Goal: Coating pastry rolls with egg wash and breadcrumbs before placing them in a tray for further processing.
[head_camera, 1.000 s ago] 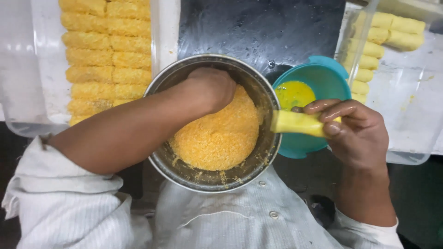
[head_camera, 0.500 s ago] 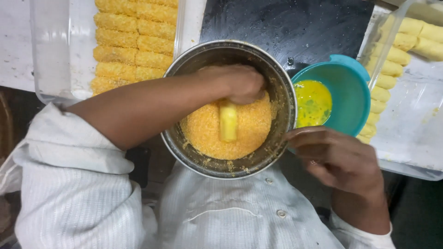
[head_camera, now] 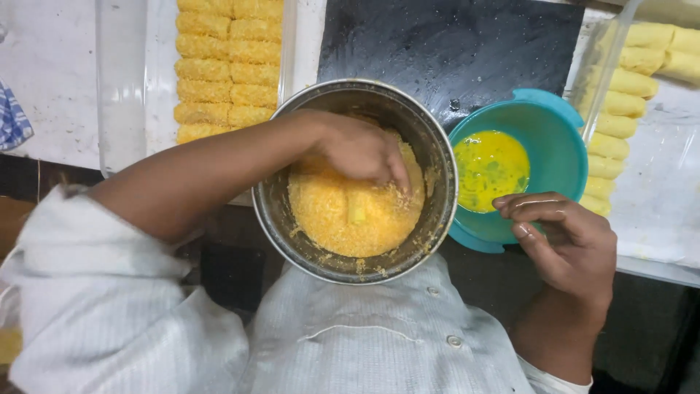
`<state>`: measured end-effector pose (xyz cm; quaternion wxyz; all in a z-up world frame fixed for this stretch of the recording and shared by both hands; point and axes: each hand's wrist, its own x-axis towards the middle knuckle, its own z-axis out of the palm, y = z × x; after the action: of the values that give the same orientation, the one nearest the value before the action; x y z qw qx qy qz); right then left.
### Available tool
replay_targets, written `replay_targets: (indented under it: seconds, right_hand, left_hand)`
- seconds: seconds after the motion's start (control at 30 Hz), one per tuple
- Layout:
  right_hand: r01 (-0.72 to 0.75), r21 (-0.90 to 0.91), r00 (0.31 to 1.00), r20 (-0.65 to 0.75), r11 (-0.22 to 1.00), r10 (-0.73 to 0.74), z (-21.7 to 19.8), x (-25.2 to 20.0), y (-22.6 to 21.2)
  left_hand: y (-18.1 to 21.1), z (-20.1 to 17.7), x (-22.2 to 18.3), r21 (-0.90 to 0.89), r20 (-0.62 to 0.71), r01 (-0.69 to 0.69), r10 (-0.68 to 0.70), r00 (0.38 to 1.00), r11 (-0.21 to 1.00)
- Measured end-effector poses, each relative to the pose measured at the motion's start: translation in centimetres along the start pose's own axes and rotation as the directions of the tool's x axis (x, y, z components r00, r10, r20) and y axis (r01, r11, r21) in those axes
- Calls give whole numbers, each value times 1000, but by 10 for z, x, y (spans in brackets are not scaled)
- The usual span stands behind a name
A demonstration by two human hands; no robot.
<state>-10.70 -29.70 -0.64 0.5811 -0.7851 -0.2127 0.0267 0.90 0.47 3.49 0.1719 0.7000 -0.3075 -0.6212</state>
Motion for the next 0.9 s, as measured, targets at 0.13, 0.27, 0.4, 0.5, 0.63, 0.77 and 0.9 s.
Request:
replay_targets:
  seconds: [0.13,0.27,0.4,0.5,0.63,0.77,0.9]
  right_hand:
    - [9,-7,999,45,1000,-9,-1,3,4]
    - [11,-3,997,73,1000,-11,0,7,5]
    - [26,-55,994,103,998,-21,-2,11,3]
    - [21,-31,992,126,999,-17,-3,7,2]
    - [35,-46,992,122,998,-30,-4,9,5]
    - [23,-50,995,94,998,-19,-9,4,4]
    - [48,-42,996,74,998,-44,-9,3,6]
  left_hand:
    - [-6,27,-7,-33,-184,419,-418,890,907]
    - [-6,50,-5,-248,-83,606,-640,764,756]
    - [19,53,-23,-428,-109,478,-569,815,767]
    - [46,41,-38,-405,-91,505,-583,807,762]
    - [26,34,-17,-418,-201,522,-636,745,743]
    - [7,53,26,-437,-221,509,-637,739,742]
    - [10,60,25,-423,-282,320,-459,843,848]
